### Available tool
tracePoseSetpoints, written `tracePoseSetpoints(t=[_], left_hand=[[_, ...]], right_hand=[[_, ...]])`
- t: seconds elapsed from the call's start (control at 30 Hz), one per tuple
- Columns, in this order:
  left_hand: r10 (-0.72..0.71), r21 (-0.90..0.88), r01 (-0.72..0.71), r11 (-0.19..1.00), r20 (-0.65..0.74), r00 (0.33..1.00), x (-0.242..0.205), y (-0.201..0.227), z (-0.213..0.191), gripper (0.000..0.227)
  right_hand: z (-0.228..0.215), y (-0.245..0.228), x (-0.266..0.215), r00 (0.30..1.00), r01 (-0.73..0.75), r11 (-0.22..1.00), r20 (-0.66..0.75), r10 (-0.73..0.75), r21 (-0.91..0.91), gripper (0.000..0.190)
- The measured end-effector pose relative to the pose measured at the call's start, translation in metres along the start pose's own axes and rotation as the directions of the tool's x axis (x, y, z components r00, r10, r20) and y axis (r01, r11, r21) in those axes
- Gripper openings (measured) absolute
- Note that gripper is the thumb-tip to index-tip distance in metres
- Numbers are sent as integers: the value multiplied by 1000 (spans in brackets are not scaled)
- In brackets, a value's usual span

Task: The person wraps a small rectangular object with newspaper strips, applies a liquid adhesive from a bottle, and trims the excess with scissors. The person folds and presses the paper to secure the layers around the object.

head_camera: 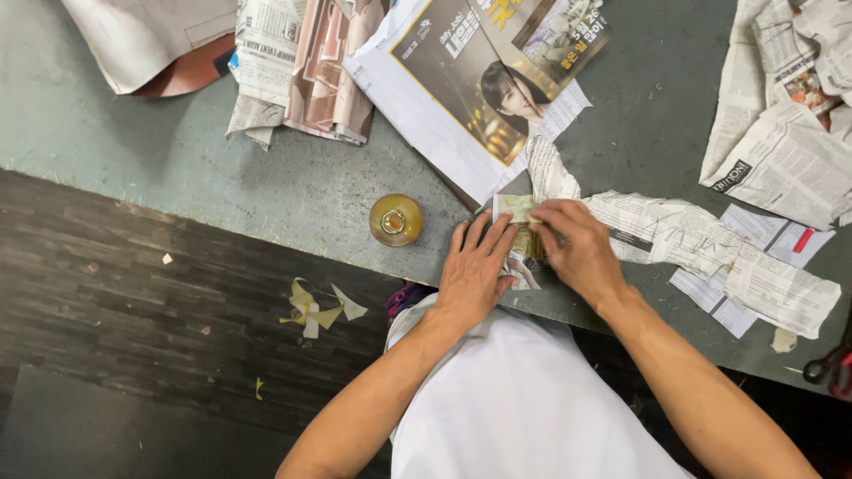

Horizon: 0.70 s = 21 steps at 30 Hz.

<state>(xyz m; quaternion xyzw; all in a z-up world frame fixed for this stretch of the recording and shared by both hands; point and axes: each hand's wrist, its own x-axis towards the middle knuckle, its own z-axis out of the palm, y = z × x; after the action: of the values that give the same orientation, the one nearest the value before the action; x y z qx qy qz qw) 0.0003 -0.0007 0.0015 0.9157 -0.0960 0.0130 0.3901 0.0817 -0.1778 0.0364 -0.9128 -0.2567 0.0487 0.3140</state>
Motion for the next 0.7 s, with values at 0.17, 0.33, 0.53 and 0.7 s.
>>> tracePoseSetpoints(t=[0.17,0.33,0.53,0.7], left_hand=[[-13,-27,12,1000,-7,1000,1,1,-2,93],[-18,-51,18,999,-8,1000,1,1,-2,95],[-17,-18,17,1000,18,1000,6,2,-6,95],[3,-12,-3,1000,22,1000,4,0,-6,95]], right_hand=[[3,-16,-34,979,195,980,71,-191,-44,24],[-9,-7,-30,993,94,994,75,-89,-63,21],[-3,8,2,994,-90,996,-66,90,-9,21],[7,-2,-25,997,60,998,50,-60,9,24]])
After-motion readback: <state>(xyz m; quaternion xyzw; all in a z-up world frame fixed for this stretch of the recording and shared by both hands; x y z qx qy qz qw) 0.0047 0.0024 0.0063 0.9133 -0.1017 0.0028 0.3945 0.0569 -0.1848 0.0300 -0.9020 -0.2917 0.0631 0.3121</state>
